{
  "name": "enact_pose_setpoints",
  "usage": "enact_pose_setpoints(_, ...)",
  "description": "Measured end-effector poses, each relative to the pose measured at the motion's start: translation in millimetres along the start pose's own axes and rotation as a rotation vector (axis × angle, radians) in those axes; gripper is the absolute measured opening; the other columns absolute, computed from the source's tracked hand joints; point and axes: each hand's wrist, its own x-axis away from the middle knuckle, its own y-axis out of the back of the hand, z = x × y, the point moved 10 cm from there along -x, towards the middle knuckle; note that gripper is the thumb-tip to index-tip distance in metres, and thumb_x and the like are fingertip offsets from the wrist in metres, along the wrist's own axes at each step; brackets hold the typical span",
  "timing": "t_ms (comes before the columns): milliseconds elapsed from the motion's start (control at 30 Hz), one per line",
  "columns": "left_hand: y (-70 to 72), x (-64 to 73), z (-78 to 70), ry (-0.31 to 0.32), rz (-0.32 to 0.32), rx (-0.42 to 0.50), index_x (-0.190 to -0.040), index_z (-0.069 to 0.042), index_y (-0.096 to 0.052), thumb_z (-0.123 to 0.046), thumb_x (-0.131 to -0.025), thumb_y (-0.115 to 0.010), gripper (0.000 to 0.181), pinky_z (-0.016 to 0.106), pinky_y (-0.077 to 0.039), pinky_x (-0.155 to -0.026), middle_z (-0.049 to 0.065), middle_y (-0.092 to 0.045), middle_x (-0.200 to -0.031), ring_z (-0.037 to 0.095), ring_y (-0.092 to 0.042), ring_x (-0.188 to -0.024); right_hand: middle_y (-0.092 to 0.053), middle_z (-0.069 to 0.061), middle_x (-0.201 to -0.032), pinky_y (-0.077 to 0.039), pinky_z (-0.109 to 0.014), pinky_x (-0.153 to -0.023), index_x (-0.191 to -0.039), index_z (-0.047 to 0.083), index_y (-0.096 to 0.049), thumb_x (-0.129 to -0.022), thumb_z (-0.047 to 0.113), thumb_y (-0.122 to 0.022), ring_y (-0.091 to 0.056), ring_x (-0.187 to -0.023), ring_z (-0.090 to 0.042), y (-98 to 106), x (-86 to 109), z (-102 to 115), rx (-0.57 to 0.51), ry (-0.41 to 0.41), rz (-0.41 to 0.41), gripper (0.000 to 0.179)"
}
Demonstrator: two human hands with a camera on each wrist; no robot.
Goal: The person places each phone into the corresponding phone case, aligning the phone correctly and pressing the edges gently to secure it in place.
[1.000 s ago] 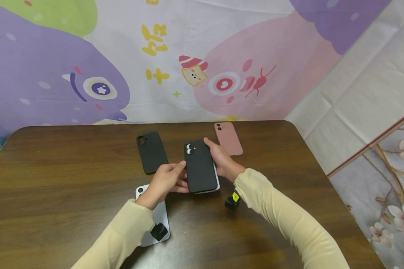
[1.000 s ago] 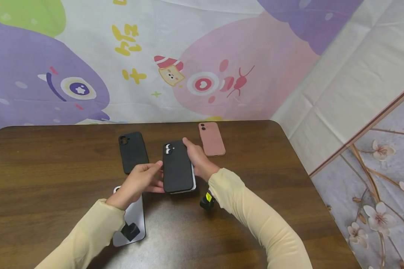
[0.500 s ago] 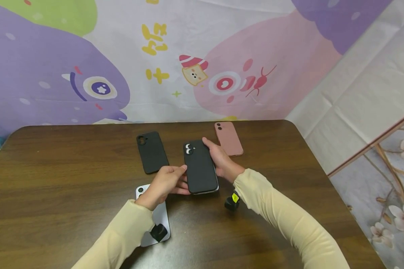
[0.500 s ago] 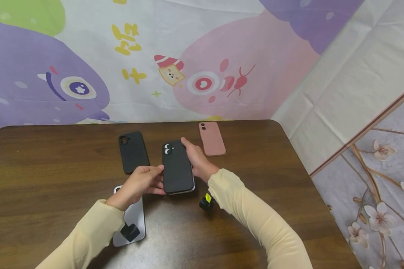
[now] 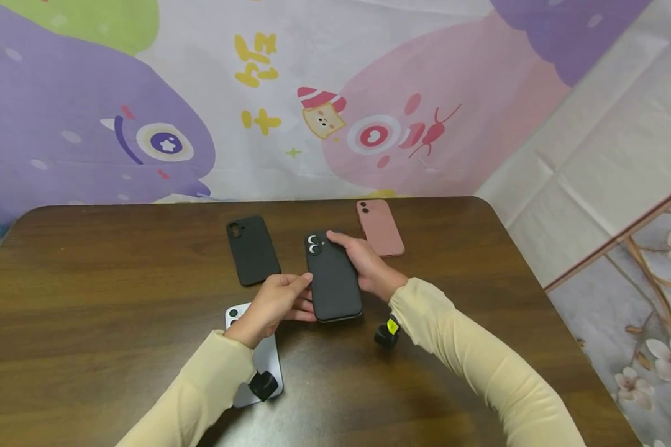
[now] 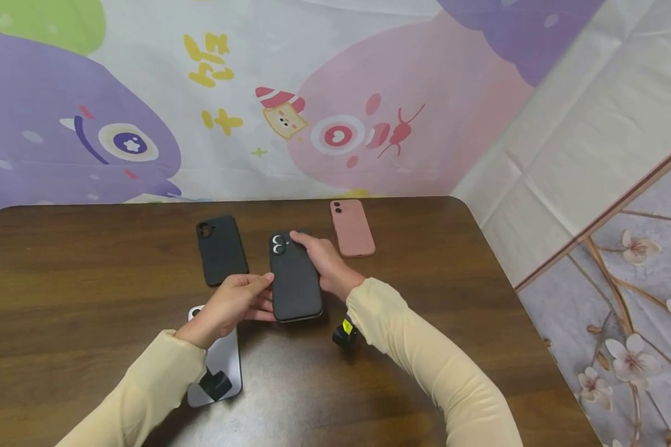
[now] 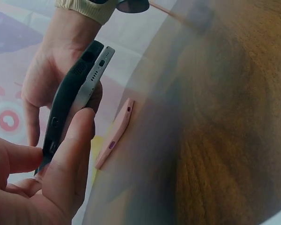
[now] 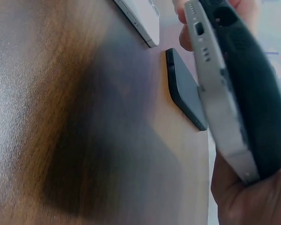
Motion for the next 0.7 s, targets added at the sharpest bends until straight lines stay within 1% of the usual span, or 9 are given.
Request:
enact_pose_setpoints(267, -0.5, 0.4, -1.9, -0.014, -0.002, 0.006, -0.107, 0.014, -0.056, -0.023, -0.1, -0.044, 0.04, 0.034, -0.06, -0.065, 0.008, -0.061, -0.078, 0.012, -0.064, -0.06, -0.065, 0.003, -0.071, -0.051, -0.022, -0.06, -0.097, 0.006, -0.059, -0.095, 0.025, -0.053, -0.063, -0.064, -0.008, 1.4, 1.1, 5.0, 0.072, 0.011, -0.005, 0.021)
enact_pose_setpoints(467, -1.2, 0.5, -0.5, -0.009, 0.027, 0.027, -0.11, 0.012, -0.056, -0.026, -0.099, -0.046, 0.042, 0.035, -0.059, -0.068, 0.009, -0.064, -0.081, 0.014, -0.066, -0.064, -0.066, 0.002, -0.073, -0.053, -0.023, -0.061, -0.106, 0.002, -0.056, -0.096, 0.024, -0.052, -0.064, -0.066, -0.009, 0.7, 3.0, 7.5, 0.075, 0.016, 0.022, 0.025)
enact_pose_setpoints(567, 1.2, 0.9, -1.3, -0.011, 0.032, 0.041, -0.114, 0.011, -0.056, -0.03, -0.098, -0.048, 0.045, 0.037, -0.059, -0.07, 0.01, -0.065, -0.086, 0.015, -0.067, -0.067, -0.066, 0.002, -0.074, -0.053, -0.023, -0.061, -0.11, 0.0, -0.055, -0.096, 0.025, -0.052, -0.065, -0.066, -0.009, -1.6, 4.6, 7.5, 0.091, 0.013, 0.048, 0.029)
enact_pose_setpoints(700, 9.9, 1.5, -6.7, -0.036, 0.002, 0.058, -0.119, 0.008, -0.055, -0.034, -0.097, -0.049, 0.047, 0.037, -0.059, -0.072, 0.012, -0.066, -0.091, 0.018, -0.069, -0.072, -0.067, 0.001, -0.074, -0.054, -0.024, -0.061, -0.114, -0.003, -0.053, -0.096, 0.024, -0.051, -0.066, -0.066, -0.01, -6.4, 7.7, 6.7, 0.121, 0.012, 0.111, 0.033)
